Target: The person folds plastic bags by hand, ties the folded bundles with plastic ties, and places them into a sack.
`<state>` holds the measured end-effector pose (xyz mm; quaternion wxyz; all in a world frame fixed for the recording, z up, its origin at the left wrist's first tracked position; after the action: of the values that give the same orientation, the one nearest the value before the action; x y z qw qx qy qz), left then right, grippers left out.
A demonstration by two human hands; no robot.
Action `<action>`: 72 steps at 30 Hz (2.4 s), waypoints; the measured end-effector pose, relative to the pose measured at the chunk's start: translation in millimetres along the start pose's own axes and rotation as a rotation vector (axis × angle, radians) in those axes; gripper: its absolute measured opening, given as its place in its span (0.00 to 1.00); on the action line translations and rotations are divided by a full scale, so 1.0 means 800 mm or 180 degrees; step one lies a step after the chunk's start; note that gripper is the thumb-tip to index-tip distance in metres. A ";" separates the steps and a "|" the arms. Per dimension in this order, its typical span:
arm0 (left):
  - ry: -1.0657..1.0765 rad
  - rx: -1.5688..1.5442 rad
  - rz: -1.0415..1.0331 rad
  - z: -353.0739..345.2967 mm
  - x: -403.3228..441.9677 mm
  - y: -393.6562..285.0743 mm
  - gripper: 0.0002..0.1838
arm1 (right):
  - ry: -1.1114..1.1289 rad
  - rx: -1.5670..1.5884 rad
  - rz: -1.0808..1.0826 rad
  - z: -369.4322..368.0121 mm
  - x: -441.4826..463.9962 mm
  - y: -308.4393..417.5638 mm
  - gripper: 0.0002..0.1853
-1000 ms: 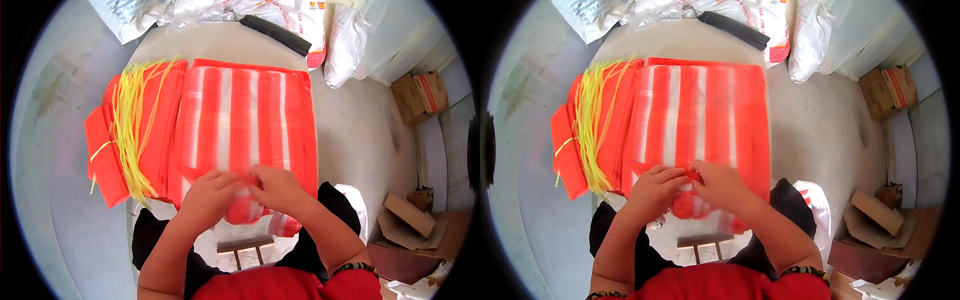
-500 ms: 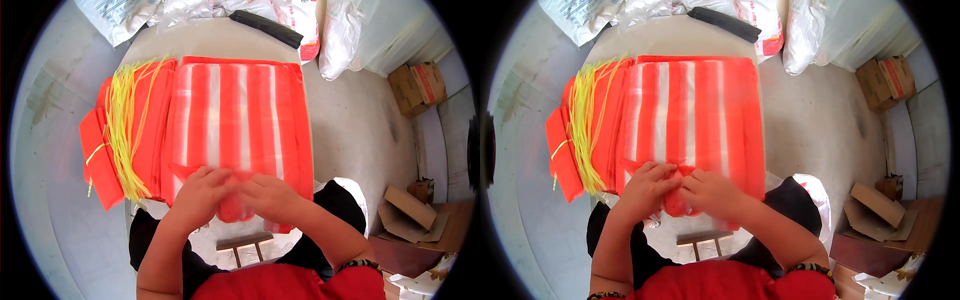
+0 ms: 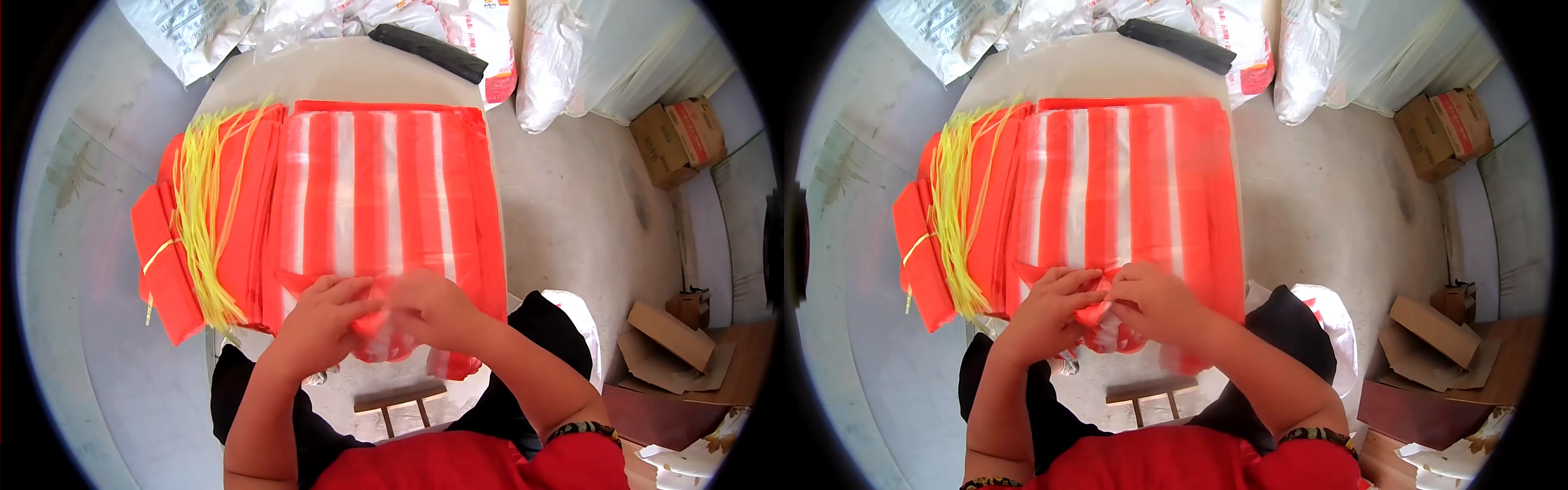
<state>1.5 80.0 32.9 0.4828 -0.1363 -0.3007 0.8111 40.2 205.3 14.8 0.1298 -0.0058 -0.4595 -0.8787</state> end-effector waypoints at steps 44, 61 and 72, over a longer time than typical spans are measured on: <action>-0.0309 -0.1852 0.1183 -0.020 -0.019 0.075 0.15 | -0.0795 0.1582 -0.1703 0.106 -0.092 -0.102 0.29; 0.0087 0.0396 0.0058 -0.008 0.005 -0.007 0.19 | 0.2240 0.1680 -0.1526 0.045 -0.131 -0.018 0.27; -0.0155 0.0872 -0.0203 -0.009 0.005 -0.031 0.27 | 0.0978 0.2074 -0.2052 0.028 -0.048 -0.041 0.21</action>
<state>20.3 94.8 42.7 0.5151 -0.0398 -0.2030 0.8318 67.5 249.7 -4.0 -0.0878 0.3077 -0.6647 -0.6751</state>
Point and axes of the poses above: each hand's wrist, its own x-axis towards the middle knuckle, its own z-axis out of the back of the hand, y = z × x, the point moved 10 cm from there along x, towards the middle knuckle, and after that the axes turned 2 degrees about -z, right-handed, at the moved point
